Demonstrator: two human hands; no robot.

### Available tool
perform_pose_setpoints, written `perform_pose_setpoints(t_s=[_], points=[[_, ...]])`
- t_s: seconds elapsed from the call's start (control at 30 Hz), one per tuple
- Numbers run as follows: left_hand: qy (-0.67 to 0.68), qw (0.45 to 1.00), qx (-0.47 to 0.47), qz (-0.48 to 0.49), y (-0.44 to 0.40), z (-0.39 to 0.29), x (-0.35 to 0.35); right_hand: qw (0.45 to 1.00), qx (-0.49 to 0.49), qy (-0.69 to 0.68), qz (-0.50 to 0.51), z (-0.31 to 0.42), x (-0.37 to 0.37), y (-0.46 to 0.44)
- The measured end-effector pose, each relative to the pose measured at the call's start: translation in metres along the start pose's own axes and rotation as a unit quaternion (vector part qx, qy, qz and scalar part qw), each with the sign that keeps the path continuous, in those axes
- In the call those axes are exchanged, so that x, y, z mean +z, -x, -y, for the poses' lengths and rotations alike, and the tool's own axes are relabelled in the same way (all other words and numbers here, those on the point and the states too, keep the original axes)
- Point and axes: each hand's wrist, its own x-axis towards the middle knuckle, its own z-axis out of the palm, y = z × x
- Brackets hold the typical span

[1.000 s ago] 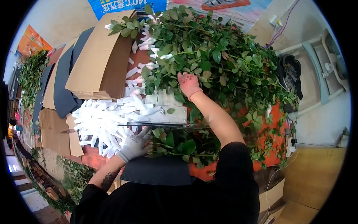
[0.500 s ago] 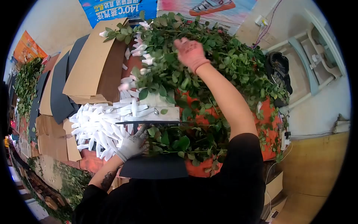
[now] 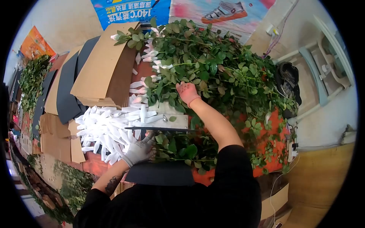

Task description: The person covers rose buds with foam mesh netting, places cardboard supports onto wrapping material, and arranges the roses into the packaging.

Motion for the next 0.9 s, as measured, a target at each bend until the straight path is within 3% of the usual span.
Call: perform_pose_setpoints(t_s=[0.07, 0.2, 0.23, 0.3, 0.33, 0.4, 0.47, 0.53, 0.6, 0.67, 0.7, 0.73, 0.77, 0.8, 0.83, 0.9], points=[[0.043, 0.999, -0.009, -0.014, 0.003, 0.001, 0.007, 0.997, 0.031, -0.05, 0.044, -0.004, -0.002, -0.002], [0.055, 0.998, -0.008, -0.015, -0.001, 0.0, 0.003, 0.997, 0.049, -0.025, -0.045, -0.04, -0.058, -0.004], [0.081, 0.997, -0.02, 0.004, -0.001, -0.001, 0.0, 0.979, 0.084, -0.186, -0.028, -0.062, -0.067, -0.013], [0.102, 0.994, -0.027, 0.022, -0.002, 0.0, -0.003, 0.98, 0.129, -0.137, -0.067, -0.102, -0.099, -0.028], [0.126, 0.991, -0.032, 0.026, -0.002, 0.001, -0.002, 0.981, 0.137, 0.075, -0.115, -0.118, -0.126, -0.03], [0.149, 0.988, -0.027, 0.032, -0.001, 0.001, 0.002, 0.935, 0.208, 0.142, -0.25, -0.151, -0.177, -0.027], [0.056, 0.998, -0.002, -0.026, -0.001, 0.003, 0.009, 0.886, 0.205, 0.244, -0.338, -0.193, -0.213, -0.02], [0.07, 0.998, -0.001, -0.007, -0.002, 0.003, 0.004, 0.861, 0.238, 0.171, -0.415, -0.272, -0.21, -0.01], [0.062, 0.998, 0.003, -0.009, -0.003, 0.003, 0.005, 0.853, 0.376, 0.331, -0.148, -0.29, -0.259, 0.035], [0.043, 0.999, 0.014, -0.016, -0.002, 0.003, 0.004, 0.799, 0.443, 0.087, -0.397, -0.322, -0.326, 0.089], [0.029, 0.998, 0.025, -0.043, -0.002, 0.007, 0.011, 0.751, 0.501, 0.099, -0.419, -0.342, -0.35, 0.119], [0.025, 0.999, 0.021, -0.04, -0.002, 0.006, 0.011, 0.761, 0.438, 0.082, -0.472, -0.408, -0.362, 0.162], [0.022, 0.999, 0.017, -0.037, -0.002, 0.004, 0.01, 0.747, 0.399, 0.222, -0.483, -0.436, -0.378, 0.204], [0.025, 0.999, 0.012, -0.029, -0.002, 0.004, 0.009, 0.71, 0.358, -0.043, -0.605, -0.399, -0.394, 0.226], [0.029, 0.999, 0.007, -0.021, -0.002, 0.004, 0.007, 0.732, 0.343, 0.057, -0.586, -0.405, -0.411, 0.262], [0.053, 0.999, 0.0, 0.003, 0.001, 0.0, 0.005, 0.695, 0.355, -0.056, -0.623, -0.424, -0.404, 0.324]])
